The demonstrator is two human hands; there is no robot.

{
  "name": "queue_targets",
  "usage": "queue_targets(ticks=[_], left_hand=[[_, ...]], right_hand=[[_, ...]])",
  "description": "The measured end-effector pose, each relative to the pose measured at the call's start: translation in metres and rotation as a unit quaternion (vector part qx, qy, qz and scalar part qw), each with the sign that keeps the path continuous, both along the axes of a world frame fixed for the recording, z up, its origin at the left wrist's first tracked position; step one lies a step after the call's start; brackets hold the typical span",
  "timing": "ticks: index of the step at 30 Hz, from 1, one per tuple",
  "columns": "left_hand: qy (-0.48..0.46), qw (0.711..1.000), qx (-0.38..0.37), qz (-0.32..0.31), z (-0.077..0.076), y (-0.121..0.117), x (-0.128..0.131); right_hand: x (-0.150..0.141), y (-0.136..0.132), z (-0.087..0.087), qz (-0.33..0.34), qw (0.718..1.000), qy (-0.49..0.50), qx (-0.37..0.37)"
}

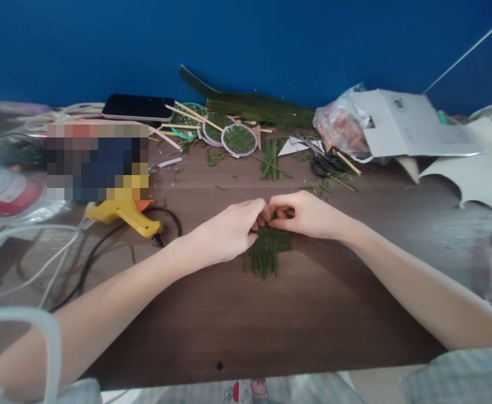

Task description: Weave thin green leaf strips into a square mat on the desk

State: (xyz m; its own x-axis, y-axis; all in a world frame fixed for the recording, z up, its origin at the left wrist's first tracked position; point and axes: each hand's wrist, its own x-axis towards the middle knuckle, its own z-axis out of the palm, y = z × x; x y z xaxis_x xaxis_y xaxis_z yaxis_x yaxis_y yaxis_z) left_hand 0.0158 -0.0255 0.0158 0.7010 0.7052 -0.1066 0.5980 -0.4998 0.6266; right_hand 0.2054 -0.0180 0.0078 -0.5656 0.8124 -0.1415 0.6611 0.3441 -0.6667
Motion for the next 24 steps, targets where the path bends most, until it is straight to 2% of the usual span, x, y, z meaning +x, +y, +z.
queue_targets(ticks=[4, 11, 18, 24], left_hand=[[-0.017, 1.000, -0.024, 0.006, -0.002, 0.001, -0.001], [-0.035, 0.999, -0.031, 0.019, -0.002, 0.000, 0.000], [-0.020, 0.999, -0.017, 0.046, 0.002, -0.004, 0.006], [-0.015, 0.998, -0.004, 0.057, 0.001, -0.003, 0.006]], right_hand=[[0.001, 0.000, 0.000, -0.018, 0.999, 0.026, -0.020], [0.005, -0.001, 0.000, -0.038, 0.983, 0.154, -0.093], [-0.005, -0.008, 0.001, -0.036, 0.976, 0.205, -0.063], [-0.006, -0.010, 0.003, -0.031, 0.979, 0.199, -0.012]])
